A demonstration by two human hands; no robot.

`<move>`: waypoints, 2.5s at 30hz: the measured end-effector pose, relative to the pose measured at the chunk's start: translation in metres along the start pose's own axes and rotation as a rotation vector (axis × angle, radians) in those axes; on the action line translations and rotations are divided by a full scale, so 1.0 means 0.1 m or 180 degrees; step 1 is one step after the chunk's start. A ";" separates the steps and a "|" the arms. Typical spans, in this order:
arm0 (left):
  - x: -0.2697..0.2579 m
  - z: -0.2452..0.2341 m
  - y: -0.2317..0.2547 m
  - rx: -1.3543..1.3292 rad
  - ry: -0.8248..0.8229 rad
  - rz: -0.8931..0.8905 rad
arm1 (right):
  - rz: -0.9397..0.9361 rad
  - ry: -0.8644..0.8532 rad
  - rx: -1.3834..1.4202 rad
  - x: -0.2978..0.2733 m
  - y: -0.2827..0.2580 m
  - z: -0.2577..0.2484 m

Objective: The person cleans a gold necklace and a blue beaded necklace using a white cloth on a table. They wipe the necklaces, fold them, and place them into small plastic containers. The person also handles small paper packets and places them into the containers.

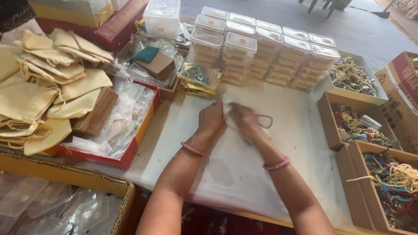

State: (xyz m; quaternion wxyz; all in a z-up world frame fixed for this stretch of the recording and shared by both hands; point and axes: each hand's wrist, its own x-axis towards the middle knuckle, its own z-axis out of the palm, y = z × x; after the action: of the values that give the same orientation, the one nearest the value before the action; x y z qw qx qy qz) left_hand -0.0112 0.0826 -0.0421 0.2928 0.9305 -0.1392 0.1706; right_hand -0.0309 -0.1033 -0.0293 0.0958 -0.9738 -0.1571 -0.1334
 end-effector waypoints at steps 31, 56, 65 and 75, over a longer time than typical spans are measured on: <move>0.03 -0.01 -0.02 0.0196 0.0059 -0.0079 | 0.0061 -0.0770 -0.0466 -0.19 0.10 -0.22; -0.03 -0.07 0.00 0.0137 -0.0057 -0.0111 | 0.1010 -0.0145 -0.0203 -0.35 0.83 -0.06; -0.15 -0.44 0.24 -0.0025 -0.0226 -0.0064 | -0.0203 0.1409 0.0304 -0.37 0.35 -0.08; -0.05 -0.11 0.01 0.0041 -0.0328 -0.0185 | 0.1127 -0.0534 -0.0460 -0.31 0.53 -0.30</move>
State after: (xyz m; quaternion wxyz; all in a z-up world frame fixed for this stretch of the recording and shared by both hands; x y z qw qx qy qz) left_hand -0.0185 0.0894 -0.0348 0.2840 0.9436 -0.1259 0.1147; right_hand -0.0489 -0.1680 -0.0177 0.0342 -0.9983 0.0191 -0.0439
